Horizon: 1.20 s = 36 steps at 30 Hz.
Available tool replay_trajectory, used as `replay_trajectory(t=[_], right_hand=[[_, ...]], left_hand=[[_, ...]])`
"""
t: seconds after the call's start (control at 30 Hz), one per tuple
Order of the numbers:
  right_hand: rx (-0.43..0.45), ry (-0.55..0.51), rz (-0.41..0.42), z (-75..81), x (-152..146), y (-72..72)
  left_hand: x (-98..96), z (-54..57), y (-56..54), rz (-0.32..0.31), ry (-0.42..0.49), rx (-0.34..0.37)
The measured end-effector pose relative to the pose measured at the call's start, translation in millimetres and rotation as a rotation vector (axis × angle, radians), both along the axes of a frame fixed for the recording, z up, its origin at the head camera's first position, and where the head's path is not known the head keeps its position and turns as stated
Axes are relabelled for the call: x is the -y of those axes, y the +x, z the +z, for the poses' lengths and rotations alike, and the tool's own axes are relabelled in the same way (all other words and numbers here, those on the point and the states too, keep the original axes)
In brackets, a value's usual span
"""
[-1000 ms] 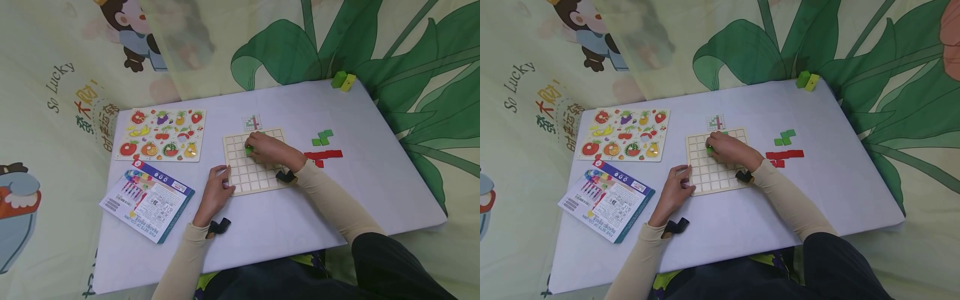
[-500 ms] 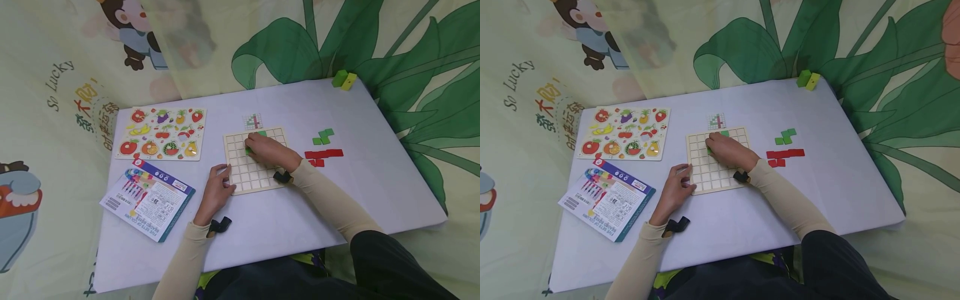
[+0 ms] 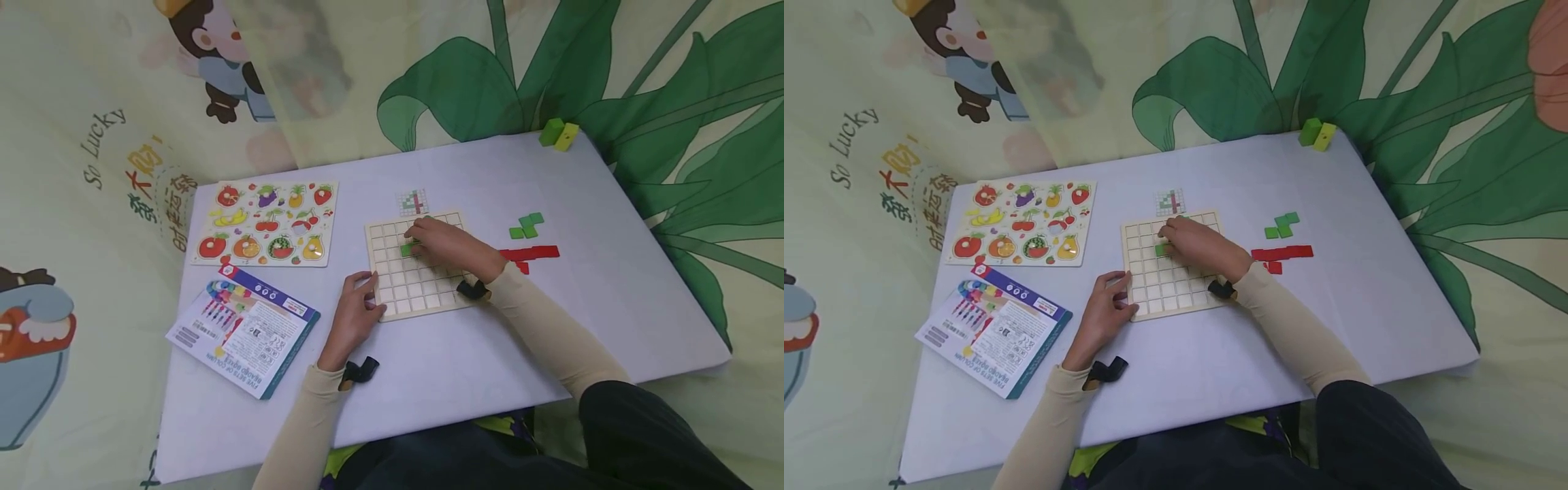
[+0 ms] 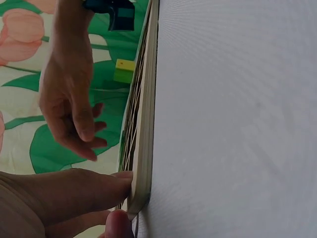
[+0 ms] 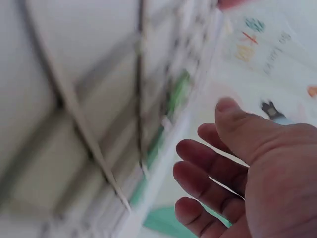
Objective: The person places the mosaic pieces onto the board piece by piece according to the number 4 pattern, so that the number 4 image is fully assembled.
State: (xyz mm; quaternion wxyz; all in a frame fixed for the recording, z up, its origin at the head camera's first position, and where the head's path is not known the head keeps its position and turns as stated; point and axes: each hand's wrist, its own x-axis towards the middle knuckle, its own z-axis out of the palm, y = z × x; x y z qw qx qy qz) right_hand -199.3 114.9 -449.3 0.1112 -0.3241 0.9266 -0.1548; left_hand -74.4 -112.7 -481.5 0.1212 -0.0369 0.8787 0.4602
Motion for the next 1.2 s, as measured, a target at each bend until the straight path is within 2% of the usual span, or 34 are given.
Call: replay_trajectory(t=[0.13,0.23,0.37,0.47,0.6,0.77,1.2], right_hand=[[0.055,-0.02,-0.127,19.4,-38,-1.0],[0.101,0.02,-0.236,28.3,-76,-5.4],[0.183,0.122,-0.359,27.5,-124,-9.8],[0.24,0.178,-0.411,20.9,-151,-11.4],[0.278,0.182,-0.428,11.4,-167,-11.7],[0.276,0.172,-0.428,3.2,-171,-12.1],[0.287,0.146,-0.424,-0.3,-168,-13.6]], left_hand=[[-0.6,-0.5,0.6,0.002,0.003,0.002],[-0.1,0.5,1.3,0.016,0.002,0.002],[1.0,0.1,1.0,0.016,0.004,-0.001],[1.4,0.7,0.7,0.005,0.005,-0.006],[0.9,1.8,0.7,0.01,-0.003,-0.004],[-0.5,0.0,0.1,0.006,0.008,0.0],[1.1,0.2,0.3,0.009,0.002,-0.017]])
